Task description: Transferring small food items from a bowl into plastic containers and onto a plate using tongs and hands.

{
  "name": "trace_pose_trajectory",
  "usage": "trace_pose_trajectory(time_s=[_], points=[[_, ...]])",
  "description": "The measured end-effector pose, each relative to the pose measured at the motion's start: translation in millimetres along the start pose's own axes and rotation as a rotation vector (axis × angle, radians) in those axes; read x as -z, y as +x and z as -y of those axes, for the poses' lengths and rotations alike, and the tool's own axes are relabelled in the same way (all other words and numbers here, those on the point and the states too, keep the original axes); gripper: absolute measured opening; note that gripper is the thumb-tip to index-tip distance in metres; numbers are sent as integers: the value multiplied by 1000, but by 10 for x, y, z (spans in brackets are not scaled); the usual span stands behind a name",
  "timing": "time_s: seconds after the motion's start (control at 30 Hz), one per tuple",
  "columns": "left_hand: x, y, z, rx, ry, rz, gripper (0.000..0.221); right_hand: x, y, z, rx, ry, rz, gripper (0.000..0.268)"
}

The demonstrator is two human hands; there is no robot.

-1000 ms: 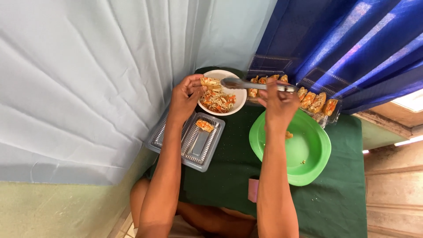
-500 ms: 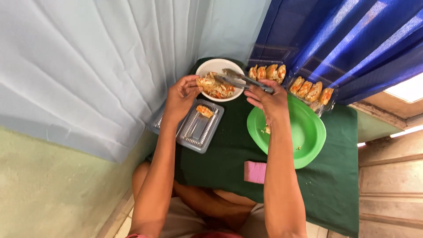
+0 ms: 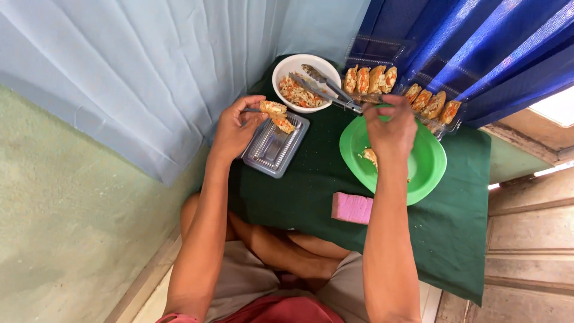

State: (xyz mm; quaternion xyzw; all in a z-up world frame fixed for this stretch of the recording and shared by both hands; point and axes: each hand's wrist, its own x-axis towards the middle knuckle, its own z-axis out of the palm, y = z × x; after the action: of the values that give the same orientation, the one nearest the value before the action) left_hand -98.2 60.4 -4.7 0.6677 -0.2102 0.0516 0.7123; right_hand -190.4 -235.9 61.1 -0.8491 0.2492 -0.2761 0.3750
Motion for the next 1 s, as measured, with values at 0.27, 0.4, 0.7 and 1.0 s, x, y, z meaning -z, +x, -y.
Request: trace_pose_trajectory(time_s=[0.27,0.4,0.7,1.0], points=[[125,-292,-25,-124,196,38,33,-401,-489,-7,93,41,121,11],[79,-436,-2,-196,314,80,29,-635,-781,-44,142,60,323,12],[-16,-606,-144,-367,366,121,36,-757,-1054,-102,567,195,275,6],[-52,-693,-148,-355,331,109,35,-769,-988,-208,502,211,373,8]])
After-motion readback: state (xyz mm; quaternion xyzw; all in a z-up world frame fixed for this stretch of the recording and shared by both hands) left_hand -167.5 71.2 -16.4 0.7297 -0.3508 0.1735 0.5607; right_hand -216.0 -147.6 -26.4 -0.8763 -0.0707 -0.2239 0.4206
